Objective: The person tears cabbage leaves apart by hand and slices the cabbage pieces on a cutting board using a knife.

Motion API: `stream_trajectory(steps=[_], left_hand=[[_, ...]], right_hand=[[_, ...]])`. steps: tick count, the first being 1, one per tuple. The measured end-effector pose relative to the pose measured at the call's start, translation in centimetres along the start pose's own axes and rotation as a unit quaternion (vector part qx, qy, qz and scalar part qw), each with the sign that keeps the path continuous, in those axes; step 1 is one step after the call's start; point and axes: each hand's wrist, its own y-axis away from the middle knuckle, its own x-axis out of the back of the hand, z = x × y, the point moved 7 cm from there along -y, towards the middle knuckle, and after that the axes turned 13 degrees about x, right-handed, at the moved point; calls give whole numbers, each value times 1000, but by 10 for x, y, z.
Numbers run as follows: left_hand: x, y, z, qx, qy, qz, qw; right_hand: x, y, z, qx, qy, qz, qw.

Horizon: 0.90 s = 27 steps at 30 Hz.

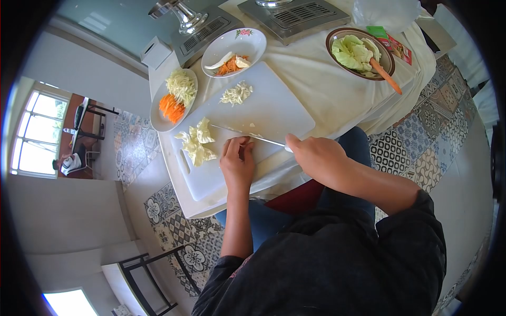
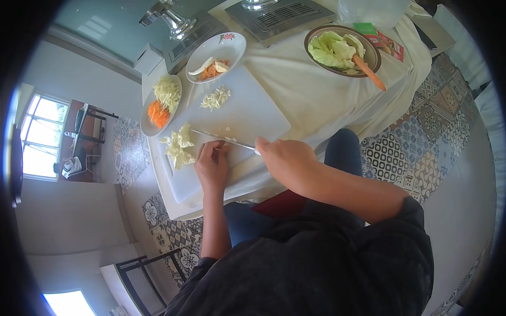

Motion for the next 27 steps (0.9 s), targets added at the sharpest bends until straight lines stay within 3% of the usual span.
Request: stream_trajectory(steps=[13,27], left_hand=[[1,1,2,15,23,7,1000],[10,10,6,-3,-7,118,993]], right_hand=[[16,26,5,-45,8,-50,998],[10,10,6,-37,-20,-69,997]])
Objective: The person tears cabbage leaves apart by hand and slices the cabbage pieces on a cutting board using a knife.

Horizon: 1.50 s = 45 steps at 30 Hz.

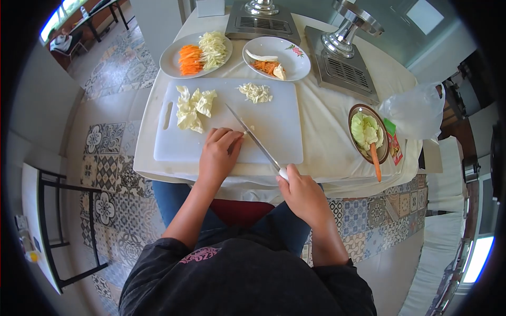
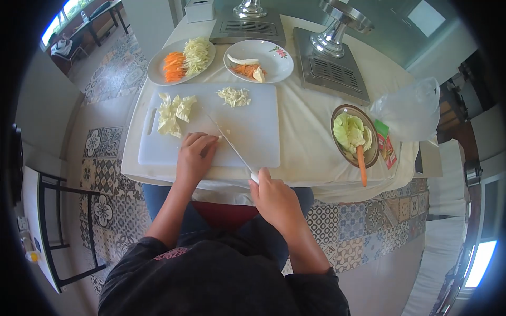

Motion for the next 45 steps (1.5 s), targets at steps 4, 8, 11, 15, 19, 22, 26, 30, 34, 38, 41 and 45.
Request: stream_trajectory(steps=[4,8,11,15,19,22,26,30,34,38,41,45], left_hand=[[-3,-7,-5,27,-5,-9,1000],[-2,-12,-3,37,1,-15,999],[-3,-14,-2,27,-7,-15,999],[-8,-18,0,9,-25,-29,999],[-9,-18,0,0,-33,-27,999],[-8,-18,3,1,-34,-25,999],[-9,-18,2,9,-40,-30,999],[-9,-16,2,7,-33,-27,999],[-8,-17,3,1,-31,-23,999],[-8,-16,1,11,-29,-24,999],[-8,-15,-1,17,-24,-21,999],[-8,-15,-2,24,-15,-16,999]], right_hand=[[1,-6,-5,-8,-5,-3,1000],[0,-15,-11,-21,-9,18,1000],[-2,-19,-14,-8,-22,30,999],[-9,-20,-19,-8,-36,44,998],[-13,-20,-25,-7,-17,33,999],[-14,-19,-27,-3,-8,32,999],[-17,-18,-30,-11,1,19,1000],[-15,-22,-34,-35,3,-9,999],[-13,-32,-33,-32,-11,-15,999],[-11,-33,-33,-23,-25,-13,999],[-8,-34,-33,-16,-23,-16,999],[-10,-22,-30,-19,-35,-25,999]])
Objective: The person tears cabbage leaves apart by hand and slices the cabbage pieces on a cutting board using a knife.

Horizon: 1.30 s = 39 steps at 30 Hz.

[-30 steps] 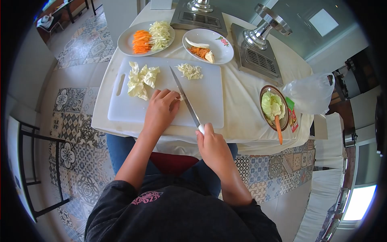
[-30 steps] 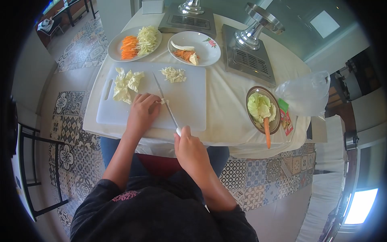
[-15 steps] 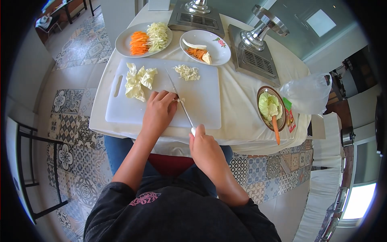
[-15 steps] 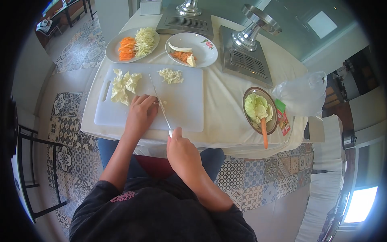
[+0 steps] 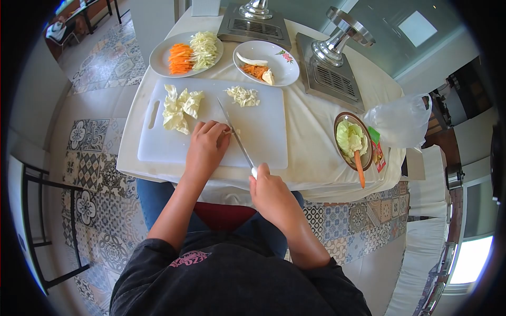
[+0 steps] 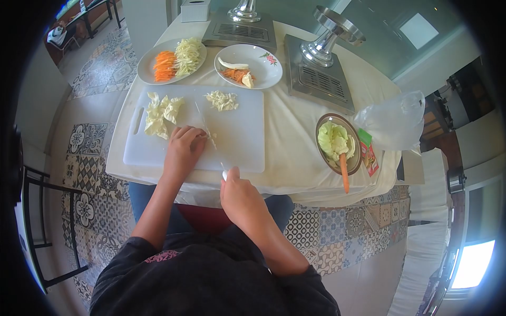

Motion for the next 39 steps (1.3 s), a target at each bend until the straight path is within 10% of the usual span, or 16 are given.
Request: stream_trajectory(steps=[39], left_hand=[[1,-1,2,-18,-7,12,1000]], right_hand=[[4,-4,2,17,-6,63,998]])
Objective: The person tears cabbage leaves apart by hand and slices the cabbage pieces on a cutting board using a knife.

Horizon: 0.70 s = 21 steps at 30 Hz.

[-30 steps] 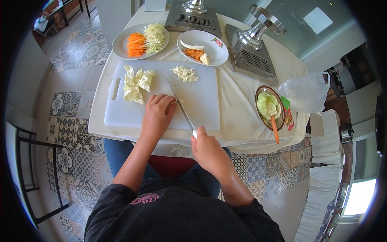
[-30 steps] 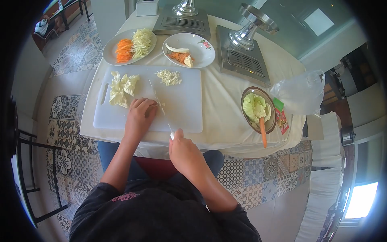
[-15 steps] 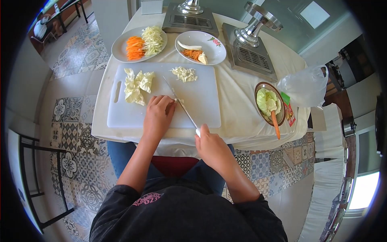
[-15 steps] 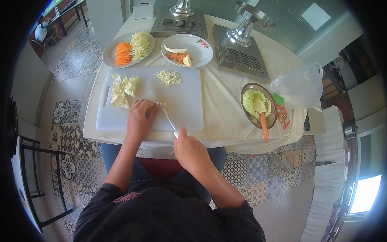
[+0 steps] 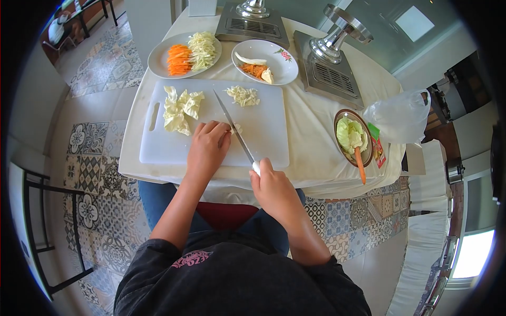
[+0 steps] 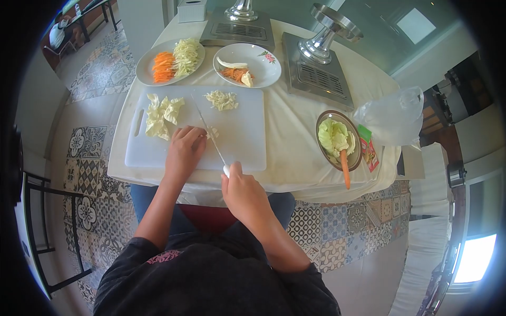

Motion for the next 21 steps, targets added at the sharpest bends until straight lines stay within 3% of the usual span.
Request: stream_trajectory(steps=[5,21], left_hand=[[0,0,0,7,-5,-8,1000],[-3,0,-6,29,9,-6,1000]], right_hand=[[-8,-1,-5,1,37,-27,999],[1,20,-6,-44,-17,-63,997]])
